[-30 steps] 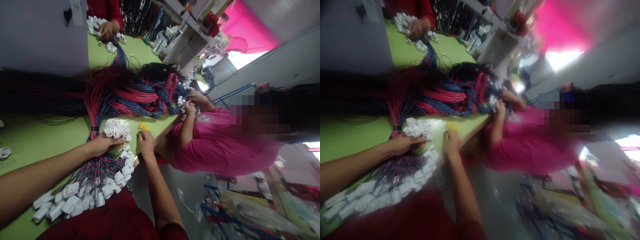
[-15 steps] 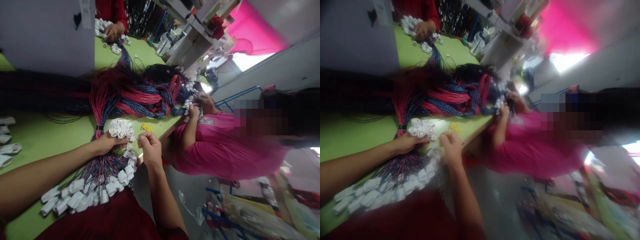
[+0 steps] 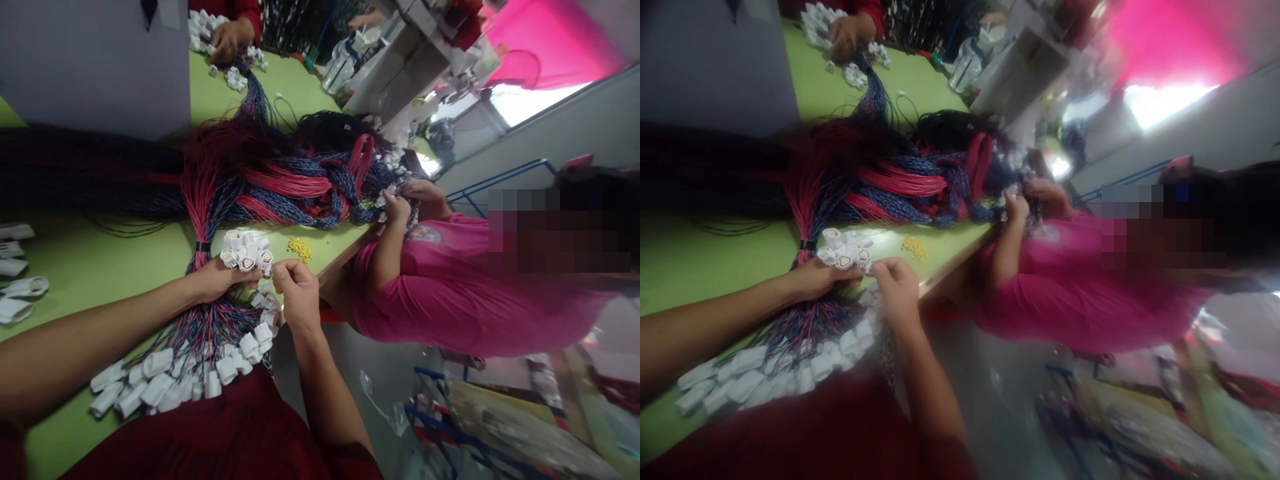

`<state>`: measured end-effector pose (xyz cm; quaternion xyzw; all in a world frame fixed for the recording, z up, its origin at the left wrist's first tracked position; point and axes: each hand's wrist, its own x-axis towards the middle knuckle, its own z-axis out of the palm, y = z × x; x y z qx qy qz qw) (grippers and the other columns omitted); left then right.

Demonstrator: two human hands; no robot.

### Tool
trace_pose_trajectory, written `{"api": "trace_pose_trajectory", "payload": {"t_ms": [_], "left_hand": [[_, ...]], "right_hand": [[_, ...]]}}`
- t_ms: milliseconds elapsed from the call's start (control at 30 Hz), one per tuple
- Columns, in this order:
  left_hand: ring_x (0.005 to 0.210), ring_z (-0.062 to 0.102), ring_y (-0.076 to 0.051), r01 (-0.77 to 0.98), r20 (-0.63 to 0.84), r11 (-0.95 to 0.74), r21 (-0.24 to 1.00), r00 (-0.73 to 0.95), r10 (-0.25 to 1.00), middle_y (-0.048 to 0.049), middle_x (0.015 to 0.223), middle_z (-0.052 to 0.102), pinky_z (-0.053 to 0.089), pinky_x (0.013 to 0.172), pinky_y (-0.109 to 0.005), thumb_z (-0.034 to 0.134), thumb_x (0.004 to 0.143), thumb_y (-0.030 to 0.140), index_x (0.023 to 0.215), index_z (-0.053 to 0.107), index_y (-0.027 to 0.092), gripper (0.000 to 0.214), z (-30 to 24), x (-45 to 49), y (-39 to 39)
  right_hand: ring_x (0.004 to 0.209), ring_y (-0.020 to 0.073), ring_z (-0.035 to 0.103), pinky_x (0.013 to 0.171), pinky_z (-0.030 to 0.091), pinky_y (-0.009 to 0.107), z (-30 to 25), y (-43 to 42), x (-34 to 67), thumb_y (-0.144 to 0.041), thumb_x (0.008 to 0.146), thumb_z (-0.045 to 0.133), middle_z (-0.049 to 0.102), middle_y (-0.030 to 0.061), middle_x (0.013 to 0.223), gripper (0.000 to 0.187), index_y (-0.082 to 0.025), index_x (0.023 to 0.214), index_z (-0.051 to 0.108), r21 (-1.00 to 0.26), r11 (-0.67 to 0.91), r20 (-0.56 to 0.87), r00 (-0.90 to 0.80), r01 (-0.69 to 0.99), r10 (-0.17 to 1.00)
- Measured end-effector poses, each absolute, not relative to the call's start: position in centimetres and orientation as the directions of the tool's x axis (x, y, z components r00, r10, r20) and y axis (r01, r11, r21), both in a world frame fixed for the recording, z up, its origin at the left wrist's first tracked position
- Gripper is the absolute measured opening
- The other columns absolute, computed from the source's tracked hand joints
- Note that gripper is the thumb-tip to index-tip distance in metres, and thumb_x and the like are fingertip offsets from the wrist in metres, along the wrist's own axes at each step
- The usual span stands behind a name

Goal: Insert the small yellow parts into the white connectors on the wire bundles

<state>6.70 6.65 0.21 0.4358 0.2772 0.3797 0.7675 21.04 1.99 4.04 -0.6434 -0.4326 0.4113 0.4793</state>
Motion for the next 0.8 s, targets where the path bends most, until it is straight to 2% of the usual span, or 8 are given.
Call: {"api": "trace_pose_trajectory", "payload": {"t_ms": [167,367,500,600,800], "left_hand": [[0.048,0.049,-0.009,-0.324,-0.122,0.345,0.881,0.548,0.827,0.0022,0.052,0.054,0.043,0.050,-0.023,0.069,0.070,0.026,0.059,0.055,0.014,0.021,0.7,6.7,6.6],[0.049,0.050,-0.010,-0.308,-0.138,0.352,0.884,0.547,0.826,0.0026,0.052,0.055,0.045,0.051,-0.022,0.073,0.063,0.026,0.059,0.056,0.014,0.022,0.8,6.8,6.7],[0.049,0.049,-0.009,-0.321,-0.128,0.346,0.881,0.543,0.830,0.0028,0.053,0.056,0.045,0.050,-0.022,0.076,0.061,0.029,0.061,0.058,0.014,0.024,0.7,6.8,6.7],[0.049,0.049,-0.010,-0.323,-0.125,0.341,0.883,0.538,0.834,0.0026,0.054,0.056,0.045,0.050,-0.022,0.075,0.062,0.031,0.061,0.057,0.014,0.025,0.8,6.8,6.8],[0.047,0.046,-0.009,-0.265,-0.137,0.339,0.902,0.570,0.810,0.0028,0.051,0.052,0.044,0.050,-0.023,0.073,0.064,0.031,0.056,0.056,0.014,0.025,1.4,6.5,6.9]], "right_hand": [[0.047,0.0062,0.038,0.048,0.032,0.020,3.8,2.2,21.0,-0.032,0.073,0.063,0.046,-0.0077,0.051,0.015,-0.018,0.067,0.058,-0.981,-0.164,-0.133,0.254,0.104,0.958],[0.048,0.0059,0.040,0.050,0.035,0.020,4.0,2.1,21.2,-0.030,0.073,0.063,0.048,-0.0070,0.054,0.016,-0.018,0.066,0.055,-0.980,-0.166,-0.137,0.238,0.109,0.962],[0.044,0.0048,0.039,0.044,0.030,0.019,3.7,2.5,20.9,-0.029,0.069,0.066,0.047,-0.0088,0.054,0.016,-0.020,0.074,0.053,-0.976,-0.210,-0.218,0.216,-0.057,0.952],[0.040,0.0040,0.035,0.041,0.026,0.019,3.7,2.6,20.9,-0.033,0.070,0.065,0.047,-0.0089,0.051,0.018,-0.019,0.072,0.053,-0.956,-0.264,-0.282,0.155,-0.128,0.947],[0.042,0.0066,0.043,0.045,0.032,0.021,4.0,2.4,21.3,-0.028,0.067,0.064,0.050,-0.0076,0.046,0.015,-0.019,0.076,0.056,-0.921,-0.330,-0.356,0.100,-0.209,0.929]]}}
